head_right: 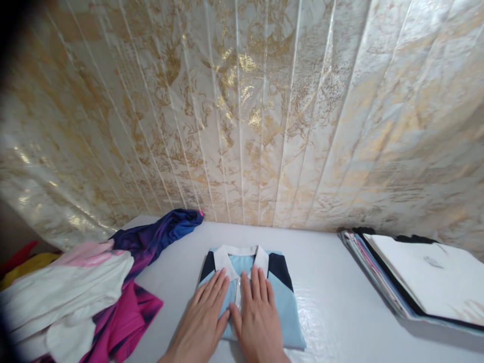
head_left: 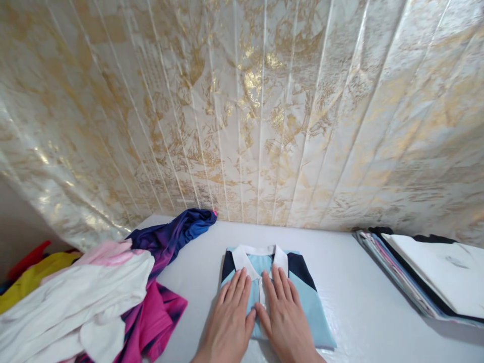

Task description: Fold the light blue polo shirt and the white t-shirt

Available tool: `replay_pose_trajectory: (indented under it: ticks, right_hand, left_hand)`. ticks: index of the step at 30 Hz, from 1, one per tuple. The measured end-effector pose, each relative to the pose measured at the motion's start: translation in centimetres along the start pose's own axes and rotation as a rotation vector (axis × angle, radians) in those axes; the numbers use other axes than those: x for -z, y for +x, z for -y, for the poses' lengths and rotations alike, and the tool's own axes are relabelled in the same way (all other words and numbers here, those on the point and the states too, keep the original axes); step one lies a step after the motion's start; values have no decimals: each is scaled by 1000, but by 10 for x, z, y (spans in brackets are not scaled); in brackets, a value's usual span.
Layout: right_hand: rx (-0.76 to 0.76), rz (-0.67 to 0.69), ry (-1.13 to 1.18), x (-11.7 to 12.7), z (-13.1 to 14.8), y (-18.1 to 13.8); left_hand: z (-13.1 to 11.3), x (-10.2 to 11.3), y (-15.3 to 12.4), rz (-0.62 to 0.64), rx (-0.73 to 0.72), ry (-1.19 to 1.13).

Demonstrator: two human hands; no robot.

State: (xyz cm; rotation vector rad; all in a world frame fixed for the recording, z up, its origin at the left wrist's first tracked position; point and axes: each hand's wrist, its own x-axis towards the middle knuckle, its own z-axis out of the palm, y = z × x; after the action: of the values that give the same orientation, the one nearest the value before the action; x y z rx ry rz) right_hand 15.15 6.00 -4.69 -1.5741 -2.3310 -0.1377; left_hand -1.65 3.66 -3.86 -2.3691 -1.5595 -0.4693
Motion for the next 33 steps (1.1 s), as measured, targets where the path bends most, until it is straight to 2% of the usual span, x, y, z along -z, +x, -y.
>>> replay_pose_trajectory:
  ticks: [5,10,16,20,26,31,33]
  right_hand:
    - [13,20,11,1,-6,-1]
    - [-53,-7,-1,3,-30,6]
    - [-159,25,-47,6,-47,27]
    - [-145,33,-53,4,-46,27]
    - [-139,24,-44,5,-47,26]
    - [-133,5,-29,13,-52,22]
    - [-149,0,-31,16,-52,17]
  left_hand:
    - [1,7,-4,48,12,-45]
    - [17,12,2,43,46,-45]
    - [32,-4,40,58,73,-51]
    - [27,-13,46,65,98,-38]
    - [28,-9,41,86,99,-58]
    - [38,-15,12,51,243,-4]
    - [41,-17,0,23,249,18]
